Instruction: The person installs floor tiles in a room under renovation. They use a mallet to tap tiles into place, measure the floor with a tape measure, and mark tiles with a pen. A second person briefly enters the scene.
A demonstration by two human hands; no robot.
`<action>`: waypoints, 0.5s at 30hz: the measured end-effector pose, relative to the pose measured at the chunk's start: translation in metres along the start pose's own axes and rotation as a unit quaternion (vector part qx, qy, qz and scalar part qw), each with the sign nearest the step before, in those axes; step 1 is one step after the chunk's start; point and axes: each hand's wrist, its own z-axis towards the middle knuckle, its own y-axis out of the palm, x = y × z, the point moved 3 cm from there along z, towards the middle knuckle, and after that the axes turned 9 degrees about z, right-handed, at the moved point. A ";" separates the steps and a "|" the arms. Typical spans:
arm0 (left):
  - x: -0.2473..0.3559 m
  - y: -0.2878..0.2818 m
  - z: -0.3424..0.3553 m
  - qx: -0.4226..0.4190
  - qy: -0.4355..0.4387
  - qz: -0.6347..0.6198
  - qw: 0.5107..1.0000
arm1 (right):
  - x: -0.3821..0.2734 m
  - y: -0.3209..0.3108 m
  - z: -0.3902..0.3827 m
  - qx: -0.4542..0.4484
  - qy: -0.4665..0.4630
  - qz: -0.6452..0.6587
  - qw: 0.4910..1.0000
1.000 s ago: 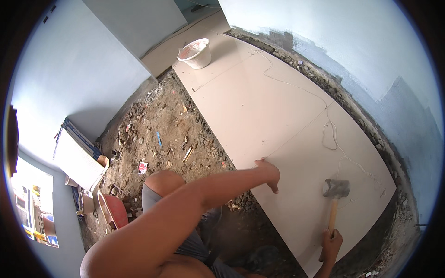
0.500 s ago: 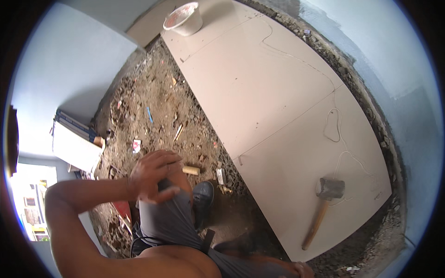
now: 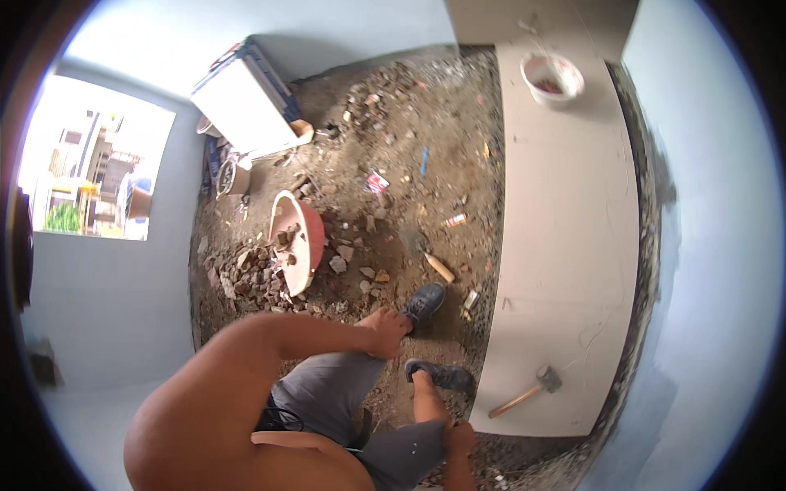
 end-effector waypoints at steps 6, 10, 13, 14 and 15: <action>0.005 0.028 -0.056 -0.204 -0.147 -0.043 0.967 | -0.104 -0.042 -0.046 -0.171 -0.062 -0.087 0.980; -0.018 -0.030 -0.076 -0.257 -0.015 -0.166 0.952 | -0.214 -0.137 -0.079 -0.126 -0.180 0.005 0.975; -0.084 -0.089 -0.125 -0.204 0.100 -0.256 0.939 | -0.277 -0.179 -0.082 -0.038 -0.215 -0.008 0.976; -0.102 -0.100 -0.133 -0.173 0.105 -0.269 0.942 | -0.297 -0.192 -0.079 -0.005 -0.222 -0.017 0.975; -0.125 -0.088 -0.120 -0.126 0.160 -0.234 0.951 | -0.311 -0.201 -0.078 0.031 -0.221 -0.021 0.974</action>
